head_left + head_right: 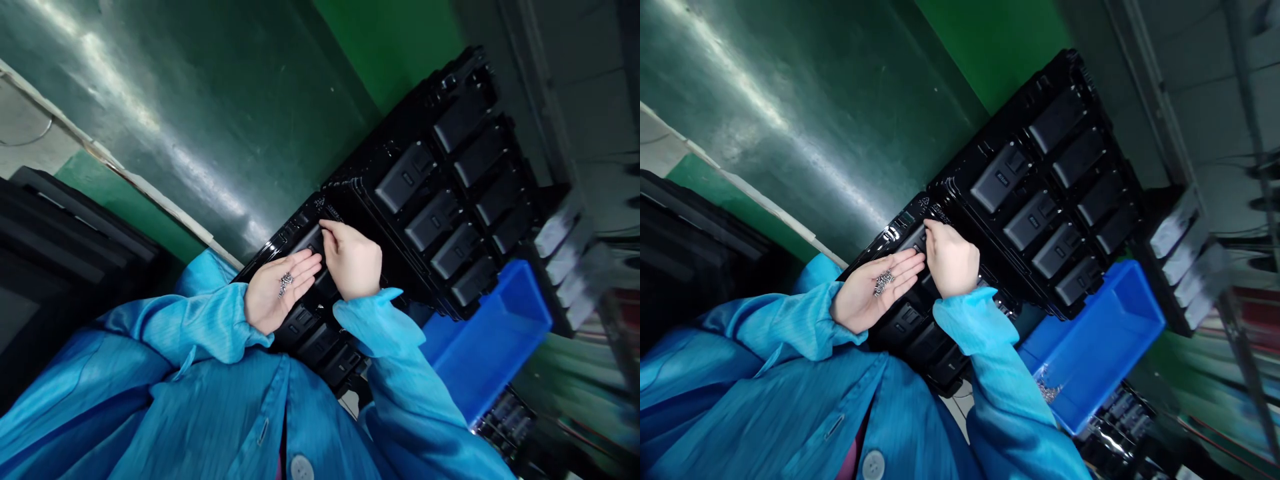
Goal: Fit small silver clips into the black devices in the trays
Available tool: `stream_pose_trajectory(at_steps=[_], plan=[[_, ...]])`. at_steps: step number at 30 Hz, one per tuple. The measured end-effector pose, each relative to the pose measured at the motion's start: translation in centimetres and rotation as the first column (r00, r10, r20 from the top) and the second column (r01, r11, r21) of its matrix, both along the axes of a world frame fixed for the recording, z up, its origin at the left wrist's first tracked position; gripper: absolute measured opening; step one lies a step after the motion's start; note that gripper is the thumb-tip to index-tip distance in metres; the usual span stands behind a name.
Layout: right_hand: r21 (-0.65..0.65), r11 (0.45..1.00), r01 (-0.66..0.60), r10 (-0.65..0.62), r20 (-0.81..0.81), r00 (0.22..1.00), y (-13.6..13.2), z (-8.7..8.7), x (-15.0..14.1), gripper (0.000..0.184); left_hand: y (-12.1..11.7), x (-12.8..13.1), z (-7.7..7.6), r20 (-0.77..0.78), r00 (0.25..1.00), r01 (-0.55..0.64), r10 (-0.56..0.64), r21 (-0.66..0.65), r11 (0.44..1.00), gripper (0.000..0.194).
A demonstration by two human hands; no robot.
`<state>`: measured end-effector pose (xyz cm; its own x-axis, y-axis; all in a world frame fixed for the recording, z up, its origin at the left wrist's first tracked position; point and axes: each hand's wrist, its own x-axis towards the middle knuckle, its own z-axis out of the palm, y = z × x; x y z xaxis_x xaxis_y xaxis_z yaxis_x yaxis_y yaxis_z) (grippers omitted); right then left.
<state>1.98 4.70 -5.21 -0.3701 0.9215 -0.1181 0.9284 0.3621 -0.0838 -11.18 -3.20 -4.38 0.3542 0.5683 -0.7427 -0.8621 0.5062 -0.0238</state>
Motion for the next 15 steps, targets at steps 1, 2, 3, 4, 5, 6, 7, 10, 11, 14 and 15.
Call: stream_pose_trajectory(at_steps=[1, 2, 3, 4, 5, 6, 7, 10, 11, 14, 15], plan=[[0.012, 1.000, -0.013, 0.013, -0.009, 1.000, -0.5, -0.2, 0.4, 0.037, 0.0, 0.0, 0.0, -0.001, 1.000, 0.001, -0.001, 0.006, 1.000, 0.045], [0.017, 1.000, -0.025, 0.025, 0.009, 1.000, -0.9, -0.3, 0.7, 0.039, -0.1, 0.0, -0.1, -0.005, 1.000, 0.002, -0.002, 0.012, 1.000, 0.046], [0.018, 0.999, -0.035, 0.034, 0.048, 0.998, -1.2, -0.4, 0.9, 0.041, -0.1, 0.0, -0.1, -0.010, 1.000, 0.003, -0.003, 0.019, 1.000, 0.047], [0.014, 0.999, -0.043, 0.042, 0.097, 0.994, -1.5, -0.3, 0.9, 0.043, -0.1, 0.0, -0.2, -0.016, 1.000, 0.004, -0.003, 0.026, 1.000, 0.048], [0.005, 0.999, -0.047, 0.046, 0.148, 0.988, -1.7, -0.2, 0.8, 0.046, -0.1, 0.0, -0.2, -0.022, 1.000, 0.005, -0.004, 0.033, 0.999, 0.048], [-0.005, 0.999, -0.045, 0.045, 0.192, 0.980, -1.8, 0.0, 0.7, 0.049, 0.0, 0.0, -0.2, -0.028, 1.000, 0.006, -0.005, 0.038, 0.999, 0.048], [-0.018, 0.999, -0.037, 0.040, 0.224, 0.974, -1.9, 0.1, 0.5, 0.051, 0.0, -0.1, -0.2, -0.034, 0.999, 0.008, -0.006, 0.041, 0.999, 0.047], [-0.066, 0.998, 0.002, 0.013, 0.225, 0.974, -1.8, 0.8, -0.1, 0.054, 0.2, -0.3, -0.2, -0.055, 0.998, 0.007, -0.004, 0.043, 0.999, 0.047], [-0.084, 0.996, 0.015, 0.001, 0.196, 0.981, -1.8, 1.1, -0.1, 0.053, 0.2, -0.4, -0.1, -0.056, 0.998, 0.006, -0.003, 0.049, 0.999, 0.047], [-0.083, 0.995, 0.057, -0.057, 0.000, 0.998, -2.2, 2.4, 0.4, 0.050, 0.1, -0.6, 0.2, -0.014, 1.000, 0.011, -0.010, 0.106, 0.994, 0.050], [-0.062, 0.996, 0.071, -0.077, -0.100, 0.992, -2.7, 3.0, 0.8, 0.047, 0.1, -0.6, 0.4, 0.012, 1.000, 0.017, -0.019, 0.138, 0.990, 0.051]])
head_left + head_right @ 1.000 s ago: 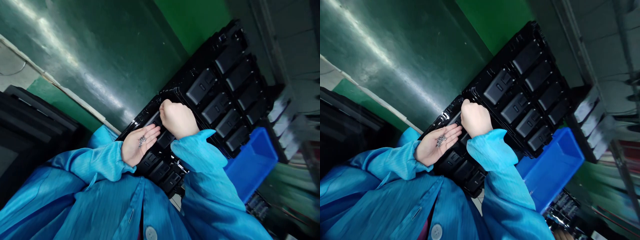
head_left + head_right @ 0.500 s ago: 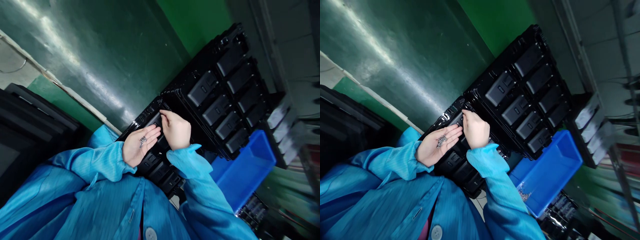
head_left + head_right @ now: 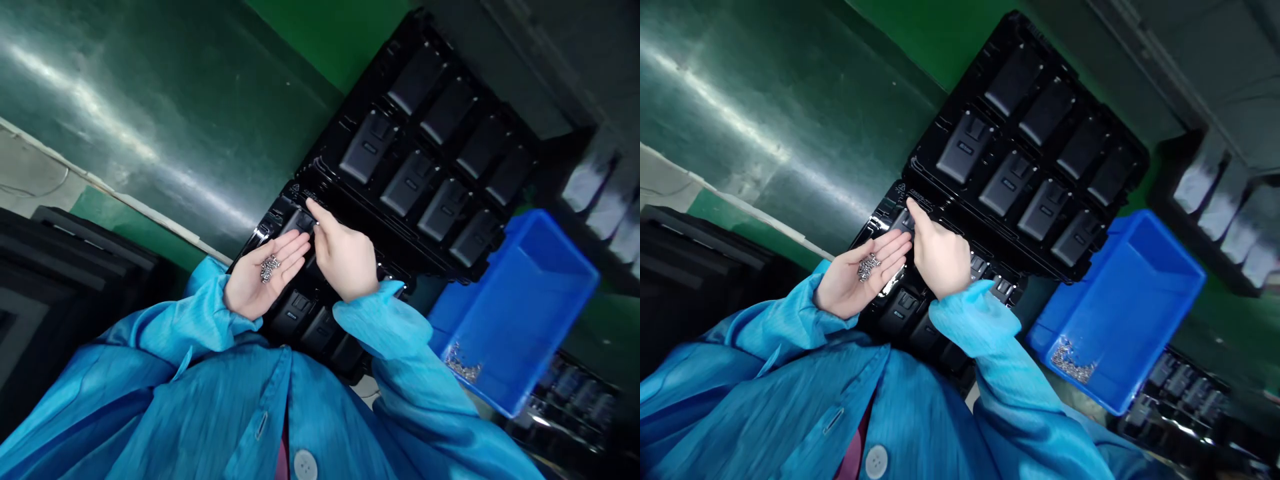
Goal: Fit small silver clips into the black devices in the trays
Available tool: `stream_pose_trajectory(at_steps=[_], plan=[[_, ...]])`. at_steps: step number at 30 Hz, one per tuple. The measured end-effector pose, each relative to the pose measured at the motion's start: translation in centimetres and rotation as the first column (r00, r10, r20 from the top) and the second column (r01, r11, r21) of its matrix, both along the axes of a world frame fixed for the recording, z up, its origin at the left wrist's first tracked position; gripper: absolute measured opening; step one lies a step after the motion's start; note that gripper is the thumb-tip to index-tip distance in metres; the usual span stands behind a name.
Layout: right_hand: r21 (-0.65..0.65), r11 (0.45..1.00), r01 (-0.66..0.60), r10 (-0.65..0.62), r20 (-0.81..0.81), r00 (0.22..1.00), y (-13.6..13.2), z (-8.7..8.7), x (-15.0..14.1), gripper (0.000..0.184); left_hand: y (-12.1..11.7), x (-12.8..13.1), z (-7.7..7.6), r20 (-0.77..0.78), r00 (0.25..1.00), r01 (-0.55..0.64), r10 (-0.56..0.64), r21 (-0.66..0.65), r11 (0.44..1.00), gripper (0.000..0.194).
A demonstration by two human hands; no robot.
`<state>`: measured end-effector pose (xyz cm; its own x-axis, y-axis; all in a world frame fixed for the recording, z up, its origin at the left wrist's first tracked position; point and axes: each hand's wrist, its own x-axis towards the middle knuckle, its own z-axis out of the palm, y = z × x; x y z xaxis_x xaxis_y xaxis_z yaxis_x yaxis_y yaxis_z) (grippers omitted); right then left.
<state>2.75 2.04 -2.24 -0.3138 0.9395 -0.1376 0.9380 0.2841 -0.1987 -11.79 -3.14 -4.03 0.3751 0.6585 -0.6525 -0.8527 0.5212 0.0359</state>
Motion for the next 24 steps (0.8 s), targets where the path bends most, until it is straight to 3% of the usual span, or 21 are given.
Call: stream_pose_trajectory(at_steps=[4, 7, 14, 24], plan=[[0.131, 0.989, 0.064, -0.011, -0.373, 0.928, -3.3, 2.7, 1.9, 0.023, -0.4, 0.9, 1.3, 0.084, 0.994, 0.060, -0.072, 0.139, 0.989, 0.053], [0.169, 0.984, 0.059, 0.029, -0.473, 0.881, -6.4, 3.9, 3.1, 0.011, -0.7, 2.5, 2.4, 0.092, 0.981, 0.151, -0.169, 0.182, 0.972, 0.055], [0.175, 0.964, 0.200, -0.114, -0.408, 0.906, -10.7, 2.9, 5.6, 0.008, -1.5, 7.1, 3.3, 0.077, 0.943, 0.303, -0.323, 0.195, 0.933, 0.057], [0.220, 0.920, 0.324, -0.253, -0.298, 0.921, -12.3, 2.6, 8.3, 0.006, -2.4, 11.1, 3.1, 0.027, 0.917, 0.384, -0.398, 0.216, 0.898, 0.054]])
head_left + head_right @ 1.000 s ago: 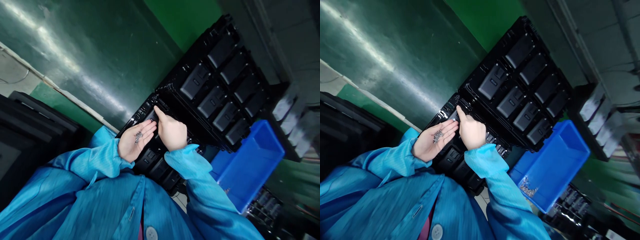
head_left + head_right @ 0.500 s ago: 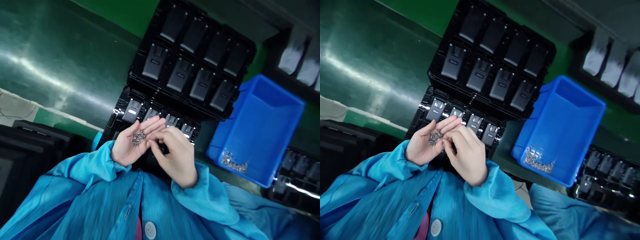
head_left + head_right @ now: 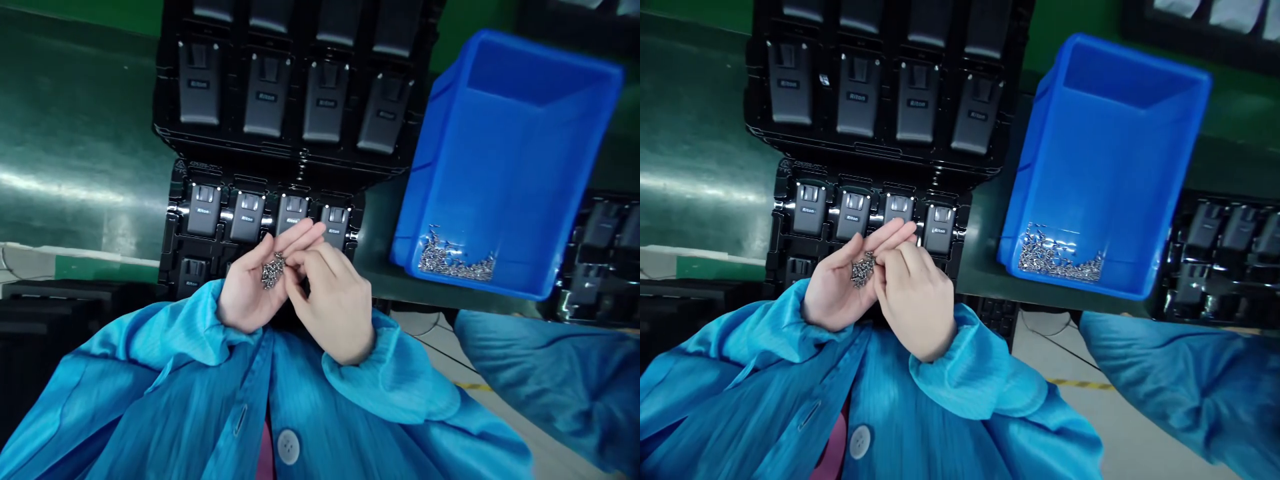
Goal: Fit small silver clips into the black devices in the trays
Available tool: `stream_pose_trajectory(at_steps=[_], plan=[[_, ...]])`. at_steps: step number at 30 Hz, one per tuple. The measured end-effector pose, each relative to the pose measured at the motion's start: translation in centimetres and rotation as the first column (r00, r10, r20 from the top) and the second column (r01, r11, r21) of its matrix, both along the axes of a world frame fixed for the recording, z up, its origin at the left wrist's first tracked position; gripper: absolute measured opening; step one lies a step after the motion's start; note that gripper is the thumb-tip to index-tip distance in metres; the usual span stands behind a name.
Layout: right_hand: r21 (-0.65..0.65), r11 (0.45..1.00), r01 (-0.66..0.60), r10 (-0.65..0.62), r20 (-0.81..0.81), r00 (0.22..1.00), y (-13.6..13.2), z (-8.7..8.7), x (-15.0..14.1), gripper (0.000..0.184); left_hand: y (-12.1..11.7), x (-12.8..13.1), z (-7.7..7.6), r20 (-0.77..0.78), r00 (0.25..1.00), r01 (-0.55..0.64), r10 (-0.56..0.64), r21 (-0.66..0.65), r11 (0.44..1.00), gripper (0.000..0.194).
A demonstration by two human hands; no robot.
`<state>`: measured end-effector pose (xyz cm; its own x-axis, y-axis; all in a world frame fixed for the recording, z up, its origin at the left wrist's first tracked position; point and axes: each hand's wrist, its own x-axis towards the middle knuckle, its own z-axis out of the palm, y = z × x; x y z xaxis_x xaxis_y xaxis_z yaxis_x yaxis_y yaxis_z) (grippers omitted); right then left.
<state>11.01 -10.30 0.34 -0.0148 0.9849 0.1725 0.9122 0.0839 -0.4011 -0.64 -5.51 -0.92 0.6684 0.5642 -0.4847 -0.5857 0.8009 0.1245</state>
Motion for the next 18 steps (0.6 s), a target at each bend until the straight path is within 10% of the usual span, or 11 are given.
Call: stream_pose_trajectory(at_steps=[18], plan=[[0.019, 0.998, -0.060, 0.062, -0.125, 0.990, 0.1, -0.7, 1.3, 0.009, 0.1, 0.2, 0.0, -0.013, 0.998, 0.064, -0.065, -0.043, 0.997, 0.055]])
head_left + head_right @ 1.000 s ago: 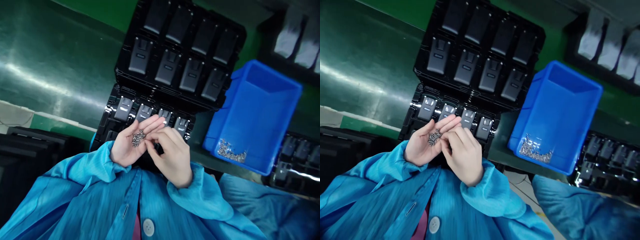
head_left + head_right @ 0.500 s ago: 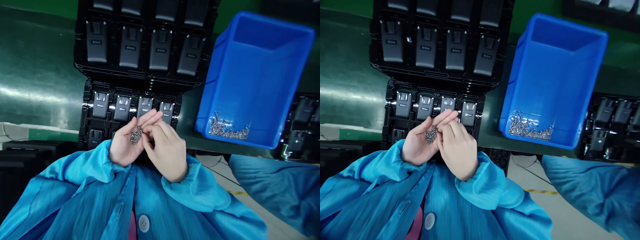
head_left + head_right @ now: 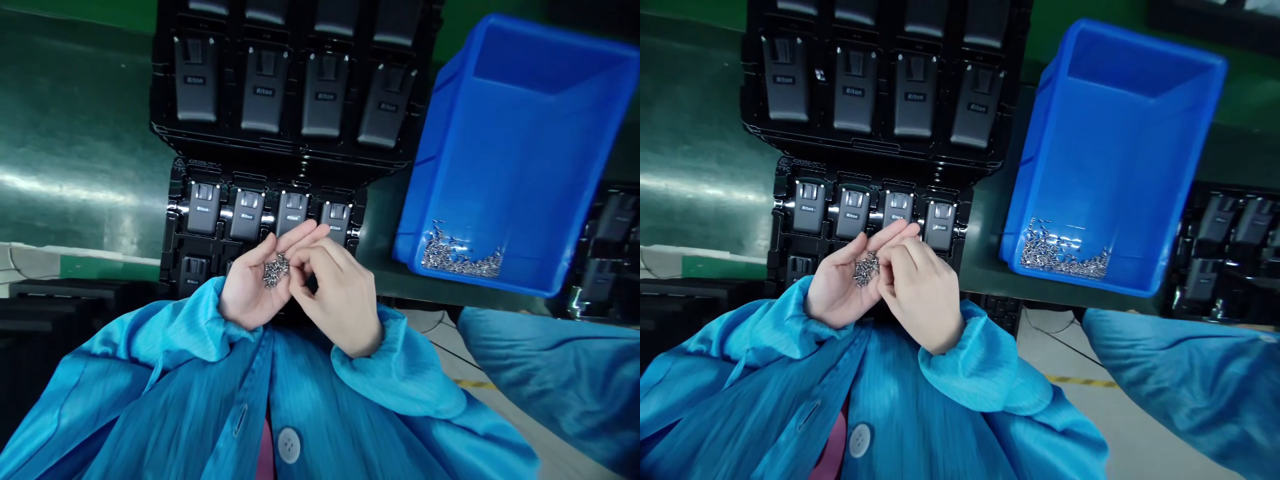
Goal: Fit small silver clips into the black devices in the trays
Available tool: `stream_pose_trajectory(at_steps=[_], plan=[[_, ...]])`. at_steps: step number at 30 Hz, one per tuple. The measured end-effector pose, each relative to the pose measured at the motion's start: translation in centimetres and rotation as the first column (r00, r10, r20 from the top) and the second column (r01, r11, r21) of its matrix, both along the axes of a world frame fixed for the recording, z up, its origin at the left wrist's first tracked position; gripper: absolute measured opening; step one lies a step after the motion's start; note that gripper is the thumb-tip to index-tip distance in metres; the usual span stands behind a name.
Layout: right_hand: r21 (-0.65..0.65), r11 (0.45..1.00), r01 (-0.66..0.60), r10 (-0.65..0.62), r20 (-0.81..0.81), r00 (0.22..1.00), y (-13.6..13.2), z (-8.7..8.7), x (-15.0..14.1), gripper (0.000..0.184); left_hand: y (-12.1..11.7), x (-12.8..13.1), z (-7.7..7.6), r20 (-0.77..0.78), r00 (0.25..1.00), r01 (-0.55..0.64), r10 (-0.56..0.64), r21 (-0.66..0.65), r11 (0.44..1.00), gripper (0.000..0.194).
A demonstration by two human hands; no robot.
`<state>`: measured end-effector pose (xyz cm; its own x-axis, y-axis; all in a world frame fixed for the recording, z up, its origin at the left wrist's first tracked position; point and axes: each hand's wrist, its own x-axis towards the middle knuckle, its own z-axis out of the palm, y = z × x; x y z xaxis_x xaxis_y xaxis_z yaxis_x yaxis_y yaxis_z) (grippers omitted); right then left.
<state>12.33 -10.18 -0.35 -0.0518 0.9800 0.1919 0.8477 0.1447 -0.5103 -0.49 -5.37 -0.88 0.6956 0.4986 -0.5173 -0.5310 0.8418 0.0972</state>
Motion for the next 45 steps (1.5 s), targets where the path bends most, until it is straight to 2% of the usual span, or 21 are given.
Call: stream_pose_trajectory(at_steps=[10, 14, 17, 19, 21, 25, 32, 38, 41, 45], plan=[[-0.042, 0.999, -0.026, 0.013, -0.280, 0.960, -0.4, -0.2, 1.2, 0.012, -0.2, -0.2, -0.2, 0.003, 0.999, 0.045, -0.045, -0.028, 0.999, 0.054], [-0.041, 0.999, -0.024, 0.013, -0.244, 0.970, -0.2, -0.5, 1.5, 0.012, -0.4, 0.0, -0.1, -0.026, 0.998, 0.054, -0.057, -0.090, 0.994, 0.052], [-0.041, 0.999, 0.023, -0.032, -0.243, 0.969, -0.1, -0.5, 1.6, 0.010, -0.4, 0.1, 0.0, -0.025, 0.999, 0.025, -0.028, -0.131, 0.991, 0.052], [-0.008, 0.998, 0.065, -0.065, -0.261, 0.963, -0.1, -0.4, 1.7, 0.009, -0.3, 0.0, 0.0, -0.002, 1.000, 0.010, -0.011, -0.136, 0.991, 0.052], [0.034, 0.998, 0.044, -0.035, -0.244, 0.969, -0.2, -0.2, 1.8, 0.008, -0.3, -0.2, -0.1, 0.024, 1.000, 0.007, -0.004, -0.125, 0.992, 0.052], [0.056, 0.998, -0.040, 0.046, -0.104, 0.994, -0.4, 0.0, 1.6, 0.006, -0.2, -0.5, -0.4, 0.053, 0.999, 0.005, 0.000, -0.107, 0.994, 0.051], [0.082, 0.995, -0.051, 0.046, 0.061, 0.997, -0.1, 0.0, 1.4, 0.007, -0.2, -0.3, -0.1, 0.023, 1.000, 0.004, -0.001, -0.154, 0.988, 0.052], [0.067, 0.994, -0.089, 0.075, 0.192, 0.979, 0.5, -0.2, 1.3, 0.011, -0.2, -0.2, -0.1, -0.069, 0.997, 0.011, -0.023, -0.171, 0.985, 0.052], [0.037, 0.996, -0.085, 0.078, 0.165, 0.983, 0.6, -0.4, 1.2, 0.011, -0.3, -0.1, -0.3, -0.097, 0.995, 0.023, -0.038, -0.156, 0.988, 0.051], [0.020, 0.999, -0.035, 0.036, -0.058, 0.998, 0.0, 0.1, 2.6, 0.009, -0.2, -0.2, -0.5, -0.069, 0.996, 0.053, -0.064, -0.149, 0.987, 0.051]])
